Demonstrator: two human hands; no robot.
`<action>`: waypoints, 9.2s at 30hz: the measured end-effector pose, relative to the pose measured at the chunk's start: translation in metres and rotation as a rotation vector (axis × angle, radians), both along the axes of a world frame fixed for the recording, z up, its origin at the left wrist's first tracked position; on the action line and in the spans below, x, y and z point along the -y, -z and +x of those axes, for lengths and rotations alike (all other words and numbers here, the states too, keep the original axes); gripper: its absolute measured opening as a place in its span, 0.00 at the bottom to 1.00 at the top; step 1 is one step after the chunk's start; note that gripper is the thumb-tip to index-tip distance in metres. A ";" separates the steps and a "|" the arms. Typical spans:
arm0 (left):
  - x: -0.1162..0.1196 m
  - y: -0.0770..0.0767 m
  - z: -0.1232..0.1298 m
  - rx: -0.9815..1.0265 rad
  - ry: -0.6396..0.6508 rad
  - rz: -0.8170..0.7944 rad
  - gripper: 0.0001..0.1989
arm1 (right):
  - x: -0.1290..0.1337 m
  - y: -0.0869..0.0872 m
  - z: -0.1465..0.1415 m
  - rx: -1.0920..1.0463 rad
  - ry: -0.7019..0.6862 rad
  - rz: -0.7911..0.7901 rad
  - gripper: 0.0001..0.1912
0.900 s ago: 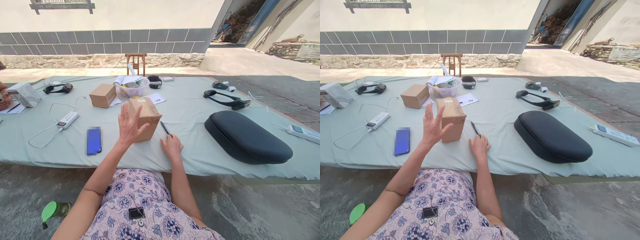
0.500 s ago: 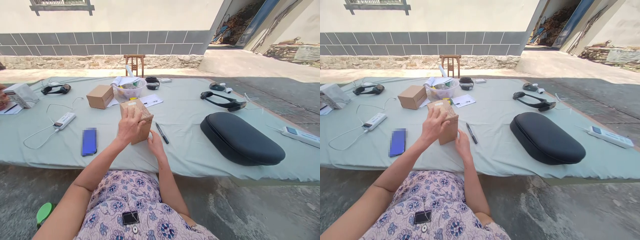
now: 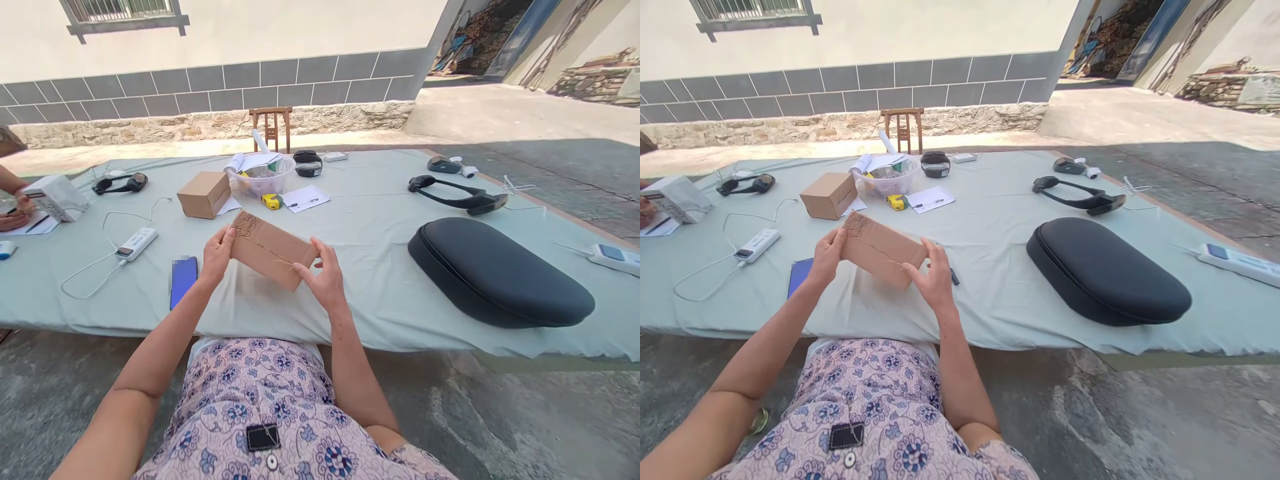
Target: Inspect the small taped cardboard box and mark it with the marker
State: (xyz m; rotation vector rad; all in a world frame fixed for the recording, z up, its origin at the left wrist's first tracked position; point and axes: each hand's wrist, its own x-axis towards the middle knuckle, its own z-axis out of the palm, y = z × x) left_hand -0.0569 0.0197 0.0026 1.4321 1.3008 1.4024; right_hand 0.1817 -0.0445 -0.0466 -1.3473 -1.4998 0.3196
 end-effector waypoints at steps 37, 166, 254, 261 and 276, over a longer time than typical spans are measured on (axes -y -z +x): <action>0.036 0.005 0.050 -0.916 -0.333 0.120 0.23 | -0.020 -0.002 -0.023 -0.388 -0.045 0.138 0.12; 0.057 0.046 0.003 -0.285 0.048 0.290 0.49 | 0.016 0.008 -0.007 -0.135 0.270 0.341 0.19; 0.054 0.037 -0.003 0.002 -0.270 0.060 0.14 | 0.015 0.025 0.012 -0.436 -0.149 -0.047 0.38; 0.049 0.039 -0.006 0.015 -0.372 0.062 0.12 | 0.027 0.014 0.021 -0.133 -0.308 -0.098 0.55; 0.060 0.036 0.007 -0.112 -0.109 0.058 0.36 | 0.021 0.018 0.017 -0.323 -0.132 -0.087 0.43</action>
